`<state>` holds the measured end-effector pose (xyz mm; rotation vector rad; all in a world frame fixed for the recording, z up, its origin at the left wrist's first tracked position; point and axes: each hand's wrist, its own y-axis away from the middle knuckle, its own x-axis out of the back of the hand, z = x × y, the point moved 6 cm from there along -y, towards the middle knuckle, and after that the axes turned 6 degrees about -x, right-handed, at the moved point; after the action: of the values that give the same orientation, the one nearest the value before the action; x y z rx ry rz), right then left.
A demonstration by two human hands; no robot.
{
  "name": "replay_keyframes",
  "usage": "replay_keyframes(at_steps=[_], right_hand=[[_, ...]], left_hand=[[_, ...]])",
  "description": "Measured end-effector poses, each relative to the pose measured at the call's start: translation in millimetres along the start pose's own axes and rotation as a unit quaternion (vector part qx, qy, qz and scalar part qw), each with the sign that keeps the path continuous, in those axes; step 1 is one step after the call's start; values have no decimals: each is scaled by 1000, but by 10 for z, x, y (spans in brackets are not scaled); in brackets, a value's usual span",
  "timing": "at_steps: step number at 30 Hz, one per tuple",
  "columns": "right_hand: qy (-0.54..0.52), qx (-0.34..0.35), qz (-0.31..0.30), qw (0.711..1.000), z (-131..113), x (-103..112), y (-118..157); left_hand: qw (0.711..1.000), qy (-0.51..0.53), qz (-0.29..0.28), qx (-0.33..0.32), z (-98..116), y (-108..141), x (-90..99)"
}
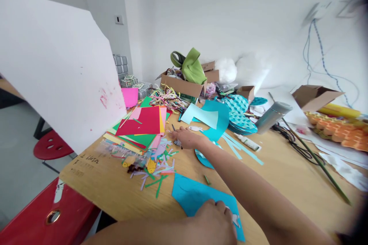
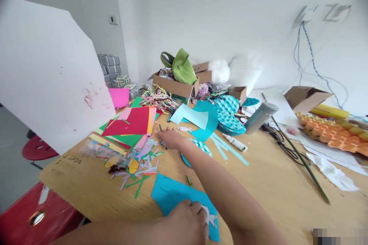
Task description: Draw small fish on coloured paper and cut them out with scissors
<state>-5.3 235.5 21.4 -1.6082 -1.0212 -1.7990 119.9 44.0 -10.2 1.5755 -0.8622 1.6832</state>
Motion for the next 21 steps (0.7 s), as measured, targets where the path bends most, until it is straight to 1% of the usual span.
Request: replay_keyframes(at_steps=[4,6,8,11,13,15,16,17,18,20,21], right_hand=[[-35,-9,23,999,-44,65,52],[-73,-19,32,997,-41,104,109],[-121,-29,39,991,-20,157,196],[-193,-36,56,979,6,253,425],[-235,-30,65,969,-1,279,659],[-278,-18,64,958,-15,228,938],[-347,-13,56,936,-12,168,1081],[-364,-13,52,930,-6,92,1218],[-376,-18,50,925,6,6,1344],[-422,-49,54,903,61,-170,1553],[-424,-54,57,902,69,-243,1632]], left_hand=[[999,-32,-14,21,106,40,20],[997,-54,-11,48,168,80,-15],[993,-87,6,84,231,118,-71],[980,-144,42,131,333,150,-173],[972,-168,55,158,384,165,-241],[965,-182,65,176,418,189,-277],[963,-188,71,182,429,206,-279],[960,-194,79,188,436,228,-272],[957,-199,87,192,442,253,-259],[952,-209,104,198,452,301,-230],[951,-212,110,197,458,320,-219]])
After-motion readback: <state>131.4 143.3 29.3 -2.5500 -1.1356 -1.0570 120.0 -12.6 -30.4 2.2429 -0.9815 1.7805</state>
